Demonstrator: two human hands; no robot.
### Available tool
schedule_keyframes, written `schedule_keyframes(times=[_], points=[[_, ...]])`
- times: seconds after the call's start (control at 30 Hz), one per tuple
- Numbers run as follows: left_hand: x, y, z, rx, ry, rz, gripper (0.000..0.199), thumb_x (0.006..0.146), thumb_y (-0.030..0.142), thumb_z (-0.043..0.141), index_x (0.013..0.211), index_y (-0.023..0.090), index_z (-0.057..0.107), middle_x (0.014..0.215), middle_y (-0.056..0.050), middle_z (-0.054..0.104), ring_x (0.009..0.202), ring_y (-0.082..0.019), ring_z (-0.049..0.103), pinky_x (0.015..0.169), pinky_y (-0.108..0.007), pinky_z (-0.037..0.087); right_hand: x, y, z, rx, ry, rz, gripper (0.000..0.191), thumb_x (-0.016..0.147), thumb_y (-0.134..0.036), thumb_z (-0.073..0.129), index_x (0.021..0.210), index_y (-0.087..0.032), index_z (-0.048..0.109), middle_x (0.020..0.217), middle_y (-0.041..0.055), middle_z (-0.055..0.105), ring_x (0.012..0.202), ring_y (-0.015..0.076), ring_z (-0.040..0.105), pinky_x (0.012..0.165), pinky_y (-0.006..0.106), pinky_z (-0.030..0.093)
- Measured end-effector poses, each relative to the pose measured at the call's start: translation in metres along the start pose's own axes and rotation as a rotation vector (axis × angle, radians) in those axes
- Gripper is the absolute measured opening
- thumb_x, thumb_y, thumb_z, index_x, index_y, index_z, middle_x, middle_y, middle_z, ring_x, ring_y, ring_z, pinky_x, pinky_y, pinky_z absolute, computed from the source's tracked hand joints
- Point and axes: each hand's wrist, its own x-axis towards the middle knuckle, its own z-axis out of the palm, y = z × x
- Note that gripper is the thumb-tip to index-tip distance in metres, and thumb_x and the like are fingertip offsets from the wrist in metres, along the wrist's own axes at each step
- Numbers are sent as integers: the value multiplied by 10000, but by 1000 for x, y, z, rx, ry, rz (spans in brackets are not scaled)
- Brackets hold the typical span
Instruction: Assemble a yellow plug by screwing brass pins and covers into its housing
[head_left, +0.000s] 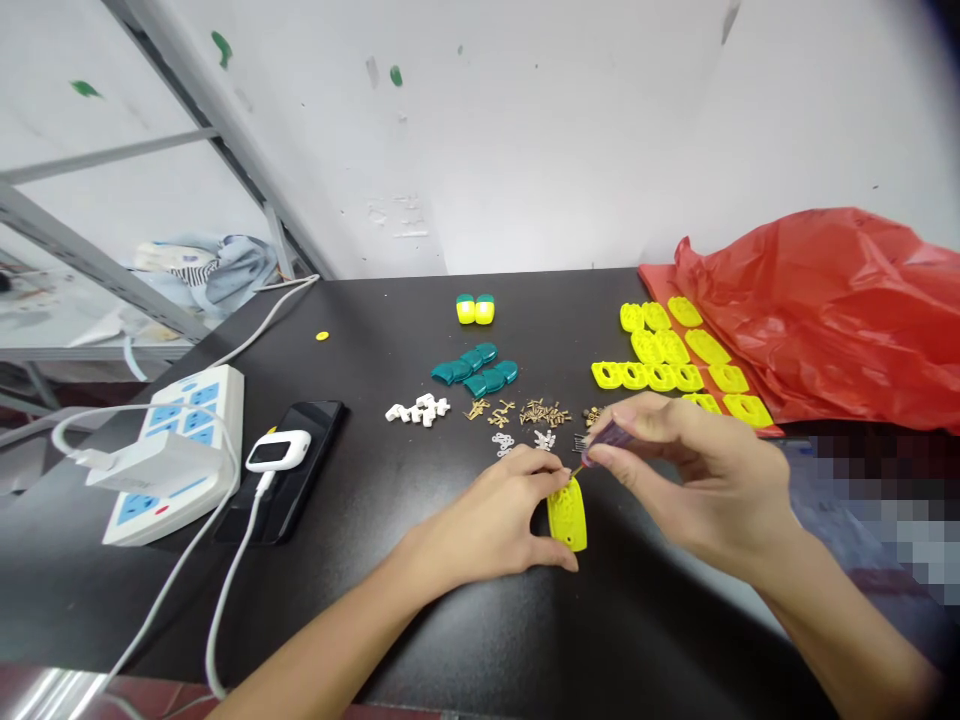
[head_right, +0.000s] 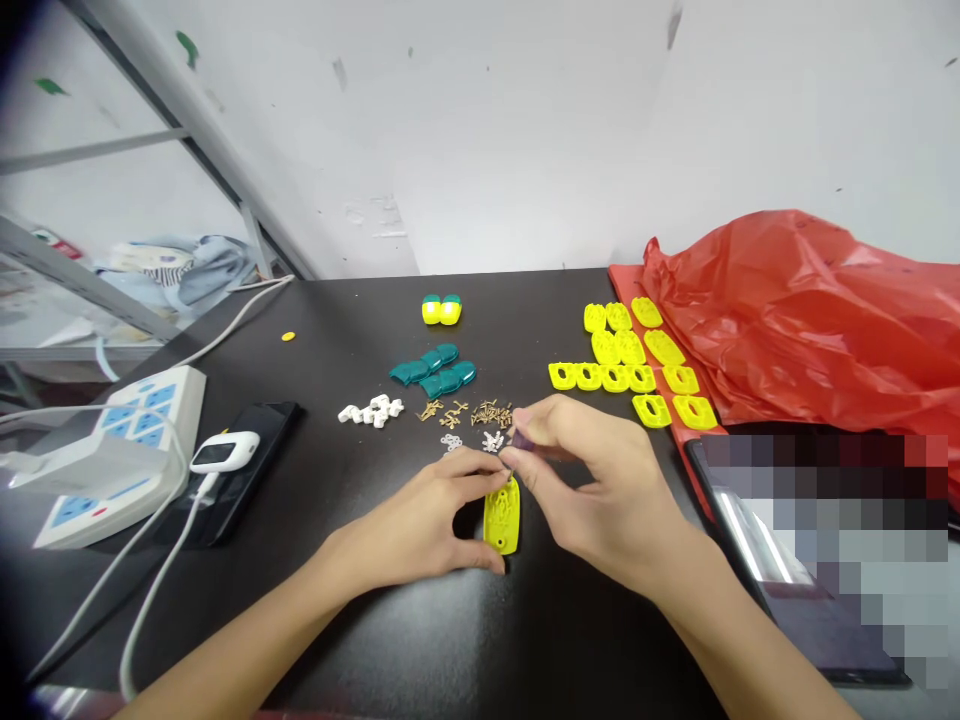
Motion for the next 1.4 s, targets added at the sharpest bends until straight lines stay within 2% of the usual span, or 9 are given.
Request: schedule_keyframes(times=[0.13, 0.27, 0.43, 0.63, 0.83, 0.93, 1.1, 1.27, 1.4], points=[[0, 0, 1, -20, 10, -38, 773, 668, 465, 909, 1325, 164, 637, 1367, -122, 612, 1285, -305, 548, 1118, -446, 462, -3, -4, 3, 16, -64, -24, 359, 857, -23, 700, 1120, -253, 618, 1092, 28, 746, 1018, 194, 753, 882, 299, 653], [0, 3, 5, -16, 42, -62, 798, 662, 491, 906, 1329, 143, 637, 1336, -120, 615, 1236, -306, 556, 1103, -443, 470, -4, -3, 3, 9, -41, 10, 275, 866, -46, 706, 1031, -254, 634, 945, -5, 758, 891, 169, 774, 798, 259, 656], [1, 9, 14, -23, 93, -121, 752, 641, 472, 921, 1263, 132, 669, 1262, -120, 621, 1152, -295, 571, 1048, -443, 505, -1, -6, 4, -49, -32, 6, 206, 868, -67, 718, 951, -241, 643, 893, -13, 764, 851, 159, 774, 749, 227, 638], [-1, 14, 33, -21, 226, -178, 694, 635, 427, 933, 1205, 126, 676, 1180, -116, 626, 1095, -295, 555, 981, -471, 523, 3, -15, 7, -173, -25, -55, 180, 874, -72, 707, 856, -233, 631, 862, -31, 773, 794, 138, 772, 721, 211, 616], [-2, 18, 47, -41, 302, -215, 599, 679, 420, 906, 1142, 114, 682, 1123, -114, 624, 1051, -288, 550, 930, -465, 529, 3, -21, 12, -229, -2, -89, 189, 875, -58, 693, 918, -236, 652, 834, -29, 779, 747, 143, 775, 689, 211, 626], [-1, 17, 45, -28, 298, -203, 594, 705, 428, 886, 1165, 117, 675, 1123, -113, 621, 1045, -287, 545, 922, -462, 527, 4, -22, 15, -272, 23, -109, 193, 873, -56, 690, 942, -235, 661, 846, -17, 788, 746, 156, 780, 683, 221, 637], [1, 12, 31, 8, 194, -142, 604, 662, 469, 903, 1112, 120, 703, 1097, -107, 620, 1035, -288, 546, 938, -456, 527, -1, -10, 17, -230, 25, -164, 269, 861, -52, 703, 1055, -234, 660, 959, 16, 798, 823, 177, 787, 769, 267, 660], [0, 9, 21, 54, 129, -92, 655, 685, 474, 878, 1181, 88, 692, 1181, -130, 621, 1074, -284, 558, 1004, -438, 518, -3, -1, 16, -44, 136, -31, 401, 841, -67, 731, 1187, -242, 627, 1029, 53, 771, 891, 220, 782, 785, 366, 680], [-2, 9, 20, 86, 125, -48, 610, 723, 455, 845, 1192, 99, 687, 1213, -137, 631, 1101, -292, 554, 1019, -440, 515, 6, -4, 17, 88, 417, 87, 382, 870, -73, 714, 1189, -255, 608, 1031, 36, 776, 828, 188, 788, 730, 318, 683]])
